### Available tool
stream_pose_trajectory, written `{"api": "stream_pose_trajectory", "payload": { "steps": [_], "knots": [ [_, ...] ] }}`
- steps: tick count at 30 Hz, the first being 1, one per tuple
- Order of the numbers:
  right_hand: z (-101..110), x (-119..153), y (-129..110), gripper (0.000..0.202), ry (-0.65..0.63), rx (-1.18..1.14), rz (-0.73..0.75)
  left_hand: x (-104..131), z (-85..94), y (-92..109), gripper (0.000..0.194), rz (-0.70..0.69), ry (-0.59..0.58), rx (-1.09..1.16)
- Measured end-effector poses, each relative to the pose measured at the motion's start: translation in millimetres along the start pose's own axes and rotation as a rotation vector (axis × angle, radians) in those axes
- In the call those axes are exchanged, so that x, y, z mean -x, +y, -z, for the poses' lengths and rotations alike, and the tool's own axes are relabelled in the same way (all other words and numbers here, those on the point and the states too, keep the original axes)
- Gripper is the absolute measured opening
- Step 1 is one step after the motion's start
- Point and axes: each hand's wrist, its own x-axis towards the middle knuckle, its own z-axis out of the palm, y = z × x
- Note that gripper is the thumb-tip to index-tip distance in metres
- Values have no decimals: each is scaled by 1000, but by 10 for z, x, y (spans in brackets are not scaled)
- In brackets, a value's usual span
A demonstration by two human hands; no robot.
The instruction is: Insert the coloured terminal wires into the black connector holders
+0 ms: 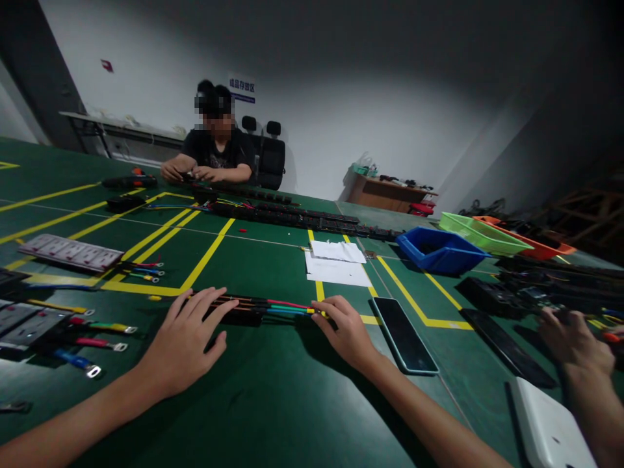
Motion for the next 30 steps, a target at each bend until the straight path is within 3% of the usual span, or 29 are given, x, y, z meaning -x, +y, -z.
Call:
{"api": "stream_pose_trajectory", "payload": {
  "steps": [12, 30],
  "knots": [
    [8, 35, 20, 27, -15, 7, -18, -20, 42, 51, 50, 4, 1, 9],
    [-8, 18, 10, 9, -15, 27, -36, 5, 25, 17, 50, -3, -11, 0]
  ]
}}
